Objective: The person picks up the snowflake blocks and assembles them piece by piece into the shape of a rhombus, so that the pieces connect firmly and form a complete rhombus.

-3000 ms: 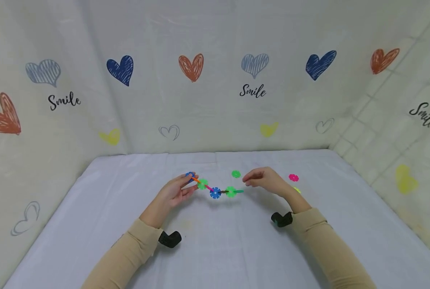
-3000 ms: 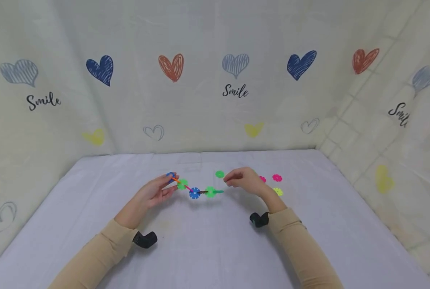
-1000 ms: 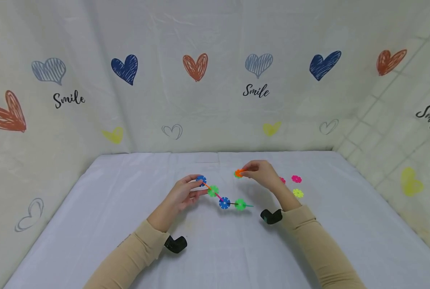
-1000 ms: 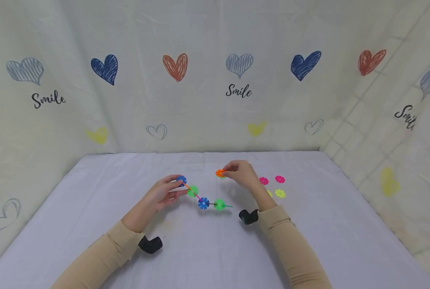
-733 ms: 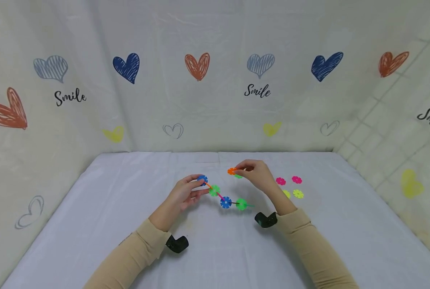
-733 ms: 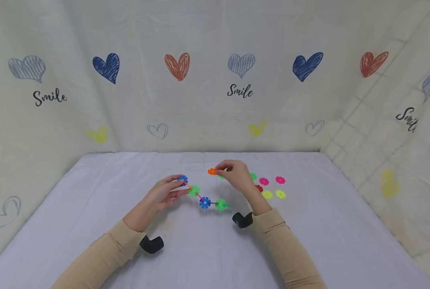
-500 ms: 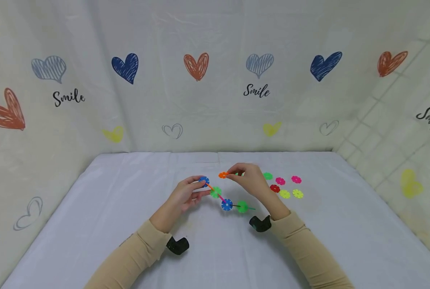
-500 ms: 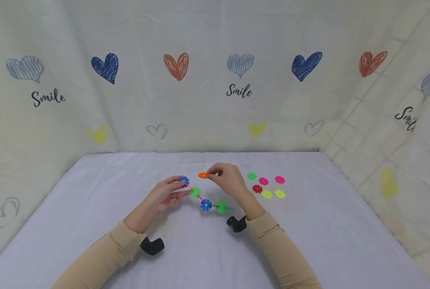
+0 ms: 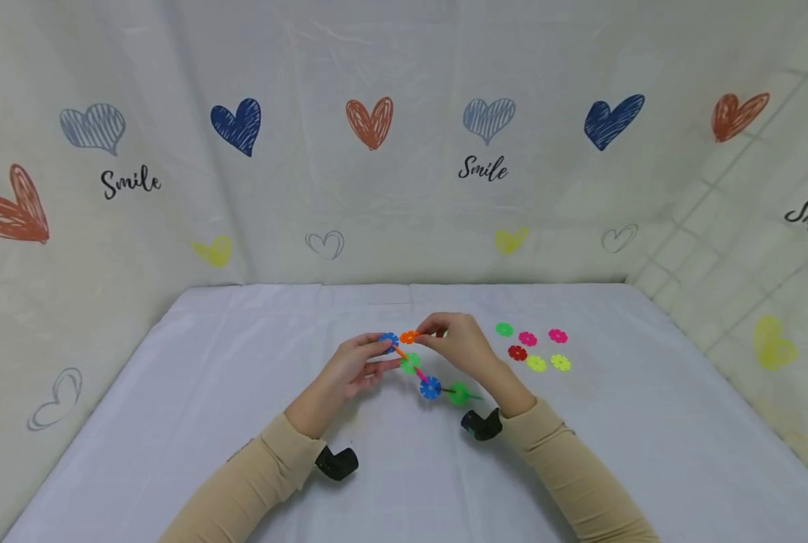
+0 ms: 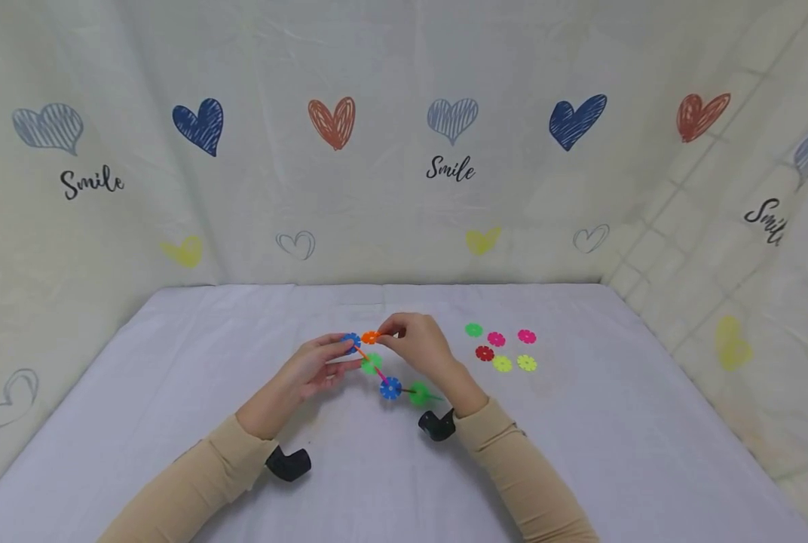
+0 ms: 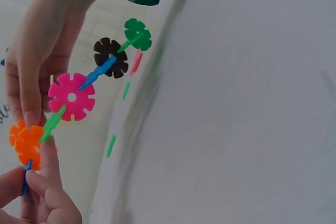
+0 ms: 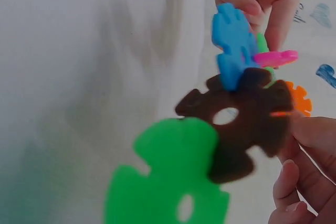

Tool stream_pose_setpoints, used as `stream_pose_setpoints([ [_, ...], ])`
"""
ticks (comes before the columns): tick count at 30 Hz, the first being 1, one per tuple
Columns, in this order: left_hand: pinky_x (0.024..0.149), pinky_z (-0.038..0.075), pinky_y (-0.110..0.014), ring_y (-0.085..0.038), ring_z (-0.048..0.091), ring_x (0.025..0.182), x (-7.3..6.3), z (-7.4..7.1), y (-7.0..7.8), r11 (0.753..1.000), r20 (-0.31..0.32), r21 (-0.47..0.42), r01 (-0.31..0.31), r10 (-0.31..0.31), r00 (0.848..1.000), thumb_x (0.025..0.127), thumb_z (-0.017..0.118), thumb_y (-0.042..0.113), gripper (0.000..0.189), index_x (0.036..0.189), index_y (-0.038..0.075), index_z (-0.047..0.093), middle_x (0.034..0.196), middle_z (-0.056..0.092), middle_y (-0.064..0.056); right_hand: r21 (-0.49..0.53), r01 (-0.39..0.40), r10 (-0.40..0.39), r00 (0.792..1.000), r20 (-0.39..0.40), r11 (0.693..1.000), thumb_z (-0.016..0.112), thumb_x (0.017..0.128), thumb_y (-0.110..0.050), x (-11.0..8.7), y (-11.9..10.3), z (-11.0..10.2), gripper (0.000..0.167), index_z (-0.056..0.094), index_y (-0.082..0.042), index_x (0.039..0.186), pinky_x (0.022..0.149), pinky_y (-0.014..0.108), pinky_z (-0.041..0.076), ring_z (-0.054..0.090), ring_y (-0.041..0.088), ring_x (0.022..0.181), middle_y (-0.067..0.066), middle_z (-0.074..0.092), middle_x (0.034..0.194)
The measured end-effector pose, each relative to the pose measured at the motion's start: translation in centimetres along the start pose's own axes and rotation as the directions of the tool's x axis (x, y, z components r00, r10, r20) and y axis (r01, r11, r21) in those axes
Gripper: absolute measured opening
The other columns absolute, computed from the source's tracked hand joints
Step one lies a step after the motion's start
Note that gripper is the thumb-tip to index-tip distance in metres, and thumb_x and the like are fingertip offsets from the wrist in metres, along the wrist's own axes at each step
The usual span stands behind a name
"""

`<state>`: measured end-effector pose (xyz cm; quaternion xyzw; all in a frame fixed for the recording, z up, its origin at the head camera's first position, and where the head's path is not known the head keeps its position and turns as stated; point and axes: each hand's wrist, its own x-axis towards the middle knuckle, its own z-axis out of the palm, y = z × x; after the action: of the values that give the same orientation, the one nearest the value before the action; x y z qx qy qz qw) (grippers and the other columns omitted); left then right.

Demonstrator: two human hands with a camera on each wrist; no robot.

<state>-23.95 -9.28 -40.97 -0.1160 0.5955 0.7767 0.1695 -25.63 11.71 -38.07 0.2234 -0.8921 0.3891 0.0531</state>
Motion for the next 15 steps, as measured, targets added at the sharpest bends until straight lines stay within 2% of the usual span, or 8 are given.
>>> stream_pose_setpoints([
  [10,0.062,0.050,-0.018,-0.020,0.076,0.089,-0.17,0.19,-0.22,1.000,0.009,-0.005,0.016,-0.016,1.000,0.103,0.065,0.019,0.032,0.131,0.005,0.060,0.114,0.071,-0.009,0.030,0.012,-0.013,1.000,0.028,0.999,0.080,0.090,-0.011,-0.21,-0.05,0.24,0.005,0.079,-0.009,0.094,0.067,0.029,0.049,0.060,0.017,0.079,-0.003,0.074,0.087],
  [15,0.061,0.049,-0.018,-0.019,0.076,0.087,-0.13,0.29,-0.06,1.000,0.027,-0.002,0.018,-0.017,0.999,0.103,0.065,0.017,0.023,0.122,0.006,0.061,0.107,0.070,-0.007,0.032,0.046,-0.046,0.999,0.017,0.998,0.081,0.090,-0.012,-0.28,0.04,0.25,0.004,0.079,-0.008,0.092,0.062,0.027,0.046,0.057,0.017,0.076,0.000,0.072,0.082],
])
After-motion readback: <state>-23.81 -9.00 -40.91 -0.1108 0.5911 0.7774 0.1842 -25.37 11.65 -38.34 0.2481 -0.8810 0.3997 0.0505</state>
